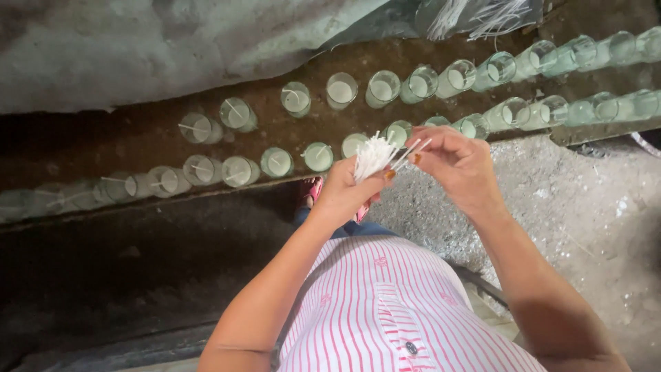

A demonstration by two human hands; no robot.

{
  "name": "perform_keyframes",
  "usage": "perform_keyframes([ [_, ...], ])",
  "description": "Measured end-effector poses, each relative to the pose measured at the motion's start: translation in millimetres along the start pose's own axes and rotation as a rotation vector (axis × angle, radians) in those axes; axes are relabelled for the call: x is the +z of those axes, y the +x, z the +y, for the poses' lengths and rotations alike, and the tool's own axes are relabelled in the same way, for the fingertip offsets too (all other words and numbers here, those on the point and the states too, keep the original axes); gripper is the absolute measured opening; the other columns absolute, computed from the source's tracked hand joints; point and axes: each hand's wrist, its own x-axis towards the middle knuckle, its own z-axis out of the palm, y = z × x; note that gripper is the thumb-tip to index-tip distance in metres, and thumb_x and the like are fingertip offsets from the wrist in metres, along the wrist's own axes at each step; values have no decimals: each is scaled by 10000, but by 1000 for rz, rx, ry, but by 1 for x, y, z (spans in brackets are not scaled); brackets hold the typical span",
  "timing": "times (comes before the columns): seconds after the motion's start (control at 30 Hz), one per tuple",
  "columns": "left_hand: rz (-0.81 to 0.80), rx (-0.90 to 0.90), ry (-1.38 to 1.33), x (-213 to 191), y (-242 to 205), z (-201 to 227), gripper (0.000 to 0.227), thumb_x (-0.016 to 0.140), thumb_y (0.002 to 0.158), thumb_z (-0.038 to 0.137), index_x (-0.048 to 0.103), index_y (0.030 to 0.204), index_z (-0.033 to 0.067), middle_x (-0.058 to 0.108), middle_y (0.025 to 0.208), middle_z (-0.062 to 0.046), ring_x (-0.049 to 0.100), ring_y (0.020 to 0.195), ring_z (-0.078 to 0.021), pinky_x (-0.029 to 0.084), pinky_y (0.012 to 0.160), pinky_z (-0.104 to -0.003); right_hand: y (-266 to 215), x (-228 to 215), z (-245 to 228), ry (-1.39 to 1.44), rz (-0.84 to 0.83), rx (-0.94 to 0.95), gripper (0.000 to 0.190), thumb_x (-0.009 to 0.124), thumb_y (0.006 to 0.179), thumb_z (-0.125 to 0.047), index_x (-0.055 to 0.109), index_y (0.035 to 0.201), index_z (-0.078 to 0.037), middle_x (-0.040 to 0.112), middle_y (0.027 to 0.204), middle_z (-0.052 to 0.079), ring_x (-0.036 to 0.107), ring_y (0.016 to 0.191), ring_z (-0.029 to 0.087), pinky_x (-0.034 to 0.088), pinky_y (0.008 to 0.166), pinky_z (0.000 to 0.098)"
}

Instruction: Inserting individual candle wicks into glass jars arranged on a production surface.

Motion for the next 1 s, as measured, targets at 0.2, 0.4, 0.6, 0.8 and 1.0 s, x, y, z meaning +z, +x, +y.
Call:
perform_keyframes([
  [0.2, 119, 76, 47, -9, -12, -21, 97, 730, 853, 53, 725, 911, -25, 677, 597, -93, 603, 491, -94, 506, 398, -250, 1, -25, 8, -147, 98, -101, 115, 801, 958, -50, 711, 932, 16, 720, 1018, 184, 664, 1180, 322, 539, 1016, 414],
  [0.4, 180, 85, -32, -19, -19, -20, 125, 727, 870, 67, 715, 904, -53, 652, 553, -116, 617, 461, -127, 526, 415, -233, 23, -12, 47, -538, 66, -325, 59, 739, 999, -15, 729, 941, -26, 690, 1040, 165, 569, 1189, 373, 430, 1098, 508],
  [0.6, 161, 112, -118, -26, 2, -17, 117, 712, 887, 1, 685, 810, -83, 623, 503, -155, 604, 362, -185, 526, 307, -305, 31, -8, 82, -569, 94, -454, 145, 856, 879, -11, 742, 931, -83, 708, 1029, 105, 604, 1104, 381, 498, 1021, 504],
  [0.8, 172, 55, -115, -25, 11, -1, 109, 719, 874, 8, 682, 801, -64, 618, 493, -132, 599, 371, -155, 542, 324, -297, 34, -2, 82, -673, 88, -434, 205, 885, 830, -63, 752, 978, -116, 692, 1125, 90, 572, 1162, 390, 487, 1025, 520],
  [1.0, 132, 29, 40, -22, 17, 20, 132, 735, 827, 20, 668, 714, 11, 609, 478, -83, 579, 380, -126, 507, 363, -260, 52, 17, 0, -289, -94, -140, 258, 766, 944, -245, 739, 1141, -80, 699, 1121, 149, 577, 1217, 393, 392, 1133, 597],
])
